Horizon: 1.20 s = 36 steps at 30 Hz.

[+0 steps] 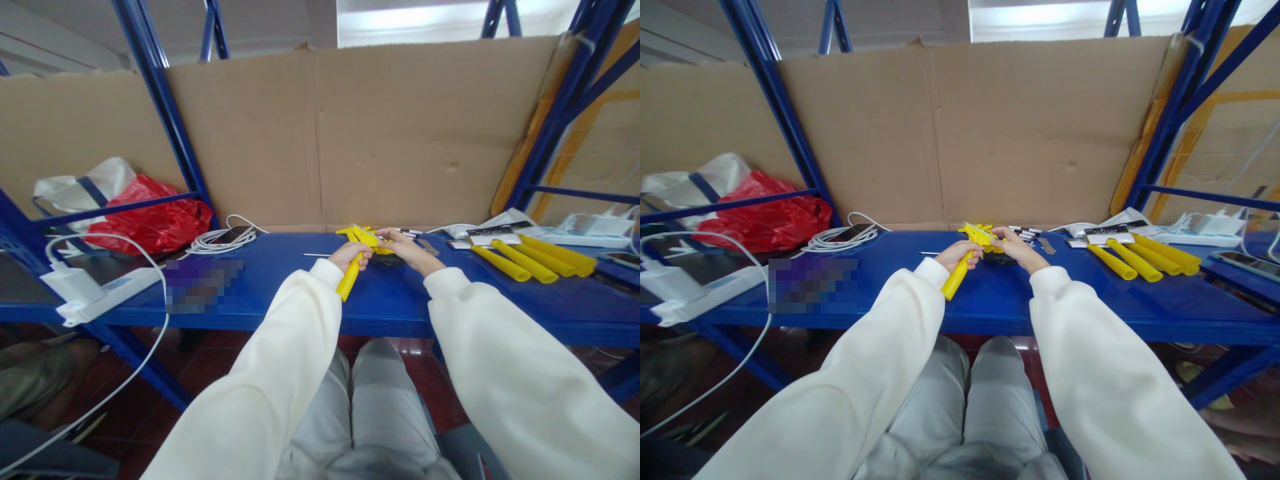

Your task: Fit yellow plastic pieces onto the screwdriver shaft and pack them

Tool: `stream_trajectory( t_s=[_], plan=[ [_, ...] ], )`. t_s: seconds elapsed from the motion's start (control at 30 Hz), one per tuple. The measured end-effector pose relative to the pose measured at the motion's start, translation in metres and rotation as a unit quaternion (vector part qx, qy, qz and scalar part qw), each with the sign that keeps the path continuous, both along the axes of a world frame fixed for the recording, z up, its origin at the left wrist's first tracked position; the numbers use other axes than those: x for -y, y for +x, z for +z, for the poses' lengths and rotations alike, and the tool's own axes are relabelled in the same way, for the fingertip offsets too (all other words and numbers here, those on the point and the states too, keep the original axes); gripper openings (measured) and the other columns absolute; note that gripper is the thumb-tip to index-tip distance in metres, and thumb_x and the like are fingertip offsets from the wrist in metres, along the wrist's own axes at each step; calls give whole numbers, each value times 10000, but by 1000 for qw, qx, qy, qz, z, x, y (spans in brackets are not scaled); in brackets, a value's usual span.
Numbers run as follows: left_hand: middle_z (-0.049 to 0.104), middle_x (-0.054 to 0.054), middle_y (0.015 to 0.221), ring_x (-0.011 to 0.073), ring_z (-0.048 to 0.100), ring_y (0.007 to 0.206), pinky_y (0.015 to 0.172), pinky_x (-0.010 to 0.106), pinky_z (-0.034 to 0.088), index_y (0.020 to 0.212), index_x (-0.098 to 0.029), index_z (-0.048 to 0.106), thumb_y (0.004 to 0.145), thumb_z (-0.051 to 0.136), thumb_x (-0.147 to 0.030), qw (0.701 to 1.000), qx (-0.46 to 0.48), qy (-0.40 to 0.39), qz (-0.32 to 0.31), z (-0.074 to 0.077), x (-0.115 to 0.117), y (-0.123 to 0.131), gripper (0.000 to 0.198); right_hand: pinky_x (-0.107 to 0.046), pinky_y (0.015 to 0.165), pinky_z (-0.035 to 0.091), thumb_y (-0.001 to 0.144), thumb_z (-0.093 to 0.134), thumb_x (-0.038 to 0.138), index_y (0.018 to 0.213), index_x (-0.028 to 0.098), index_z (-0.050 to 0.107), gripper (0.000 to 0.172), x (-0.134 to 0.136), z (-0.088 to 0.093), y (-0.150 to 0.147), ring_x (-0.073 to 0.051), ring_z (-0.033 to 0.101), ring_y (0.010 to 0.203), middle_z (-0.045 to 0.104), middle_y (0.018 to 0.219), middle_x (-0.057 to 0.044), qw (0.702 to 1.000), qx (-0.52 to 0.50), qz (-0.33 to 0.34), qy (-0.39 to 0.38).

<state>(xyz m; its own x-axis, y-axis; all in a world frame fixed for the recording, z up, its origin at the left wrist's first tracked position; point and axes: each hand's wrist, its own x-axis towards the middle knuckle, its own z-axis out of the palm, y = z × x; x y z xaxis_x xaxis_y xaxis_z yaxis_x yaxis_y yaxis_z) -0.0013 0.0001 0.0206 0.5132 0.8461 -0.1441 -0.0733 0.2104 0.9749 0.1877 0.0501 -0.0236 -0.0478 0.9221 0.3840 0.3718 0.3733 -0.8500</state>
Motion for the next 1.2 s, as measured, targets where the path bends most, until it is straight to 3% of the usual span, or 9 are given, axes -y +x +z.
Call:
stream_trajectory(
  t_s=[0.23, 0.43, 0.63, 0.73, 0.8, 0.9, 0.97, 1.2],
  plan=[
    [379, -91, 496, 64, 300, 337, 363, 152, 259, 810, -191, 501, 858, 453, -22, 1000, 0, -3, -13, -2, -1, -1, 182, -441, 1118, 432, 741, 758, 282, 1041, 226, 676, 316, 1, 4, 4, -230, 626, 1155, 710, 1163, -51, 1000, -1, 10, 1],
    [381, -98, 514, 55, 296, 327, 358, 152, 249, 796, -201, 468, 860, 468, -26, 999, 45, -10, -3, -3, -6, -2, 186, -445, 1110, 435, 835, 731, 391, 1022, 220, 683, 258, -2, 1, 4, -235, 628, 1153, 717, 1153, -68, 998, 41, -15, 36],
    [361, -99, 511, 57, 288, 317, 348, 165, 260, 756, -207, 440, 877, 419, -20, 997, 72, -20, 32, -2, -6, -2, 224, -476, 1076, 454, 854, 701, 600, 1018, 219, 679, 415, 0, 4, 8, -273, 627, 1163, 714, 1153, -113, 989, 84, -105, 61],
    [373, -98, 499, 56, 296, 314, 355, 170, 262, 741, -211, 428, 877, 417, -9, 994, 75, -19, 81, -2, -7, -2, 243, -547, 1069, 436, 805, 720, 636, 897, 217, 705, 429, 5, 12, 22, -325, 626, 1150, 729, 1066, -117, 968, 174, -174, 50],
    [386, -94, 491, 57, 302, 315, 361, 175, 264, 733, -209, 432, 862, 428, 4, 991, 74, -17, 109, -3, -9, -3, 249, -520, 994, 488, 717, 782, 649, 787, 219, 713, 441, 7, 17, 36, -340, 663, 1040, 741, 942, -104, 961, 244, -134, 3],
    [393, -93, 479, 59, 308, 322, 373, 182, 259, 720, -208, 439, 810, 477, 27, 987, 66, -27, 147, -6, -12, -3, 254, -405, 823, 550, 541, 895, 607, 719, 245, 745, 431, 9, 17, 56, -300, 693, 833, 741, 791, -60, 954, 298, 8, -38],
    [394, -96, 475, 58, 311, 329, 388, 183, 257, 720, -209, 439, 790, 509, 35, 983, 57, -39, 173, -9, -15, -3, 264, -373, 753, 553, 478, 926, 552, 706, 266, 766, 399, 9, 15, 64, -281, 691, 753, 743, 749, -36, 948, 309, 61, -48],
    [407, -92, 463, 60, 312, 339, 401, 190, 257, 716, -208, 445, 766, 543, 53, 978, 53, -61, 194, -13, -21, -4, 283, -406, 853, 554, 508, 923, 427, 759, 245, 788, 339, 14, 19, 63, -281, 702, 824, 771, 826, -23, 975, 218, 29, -37]
  ],
)
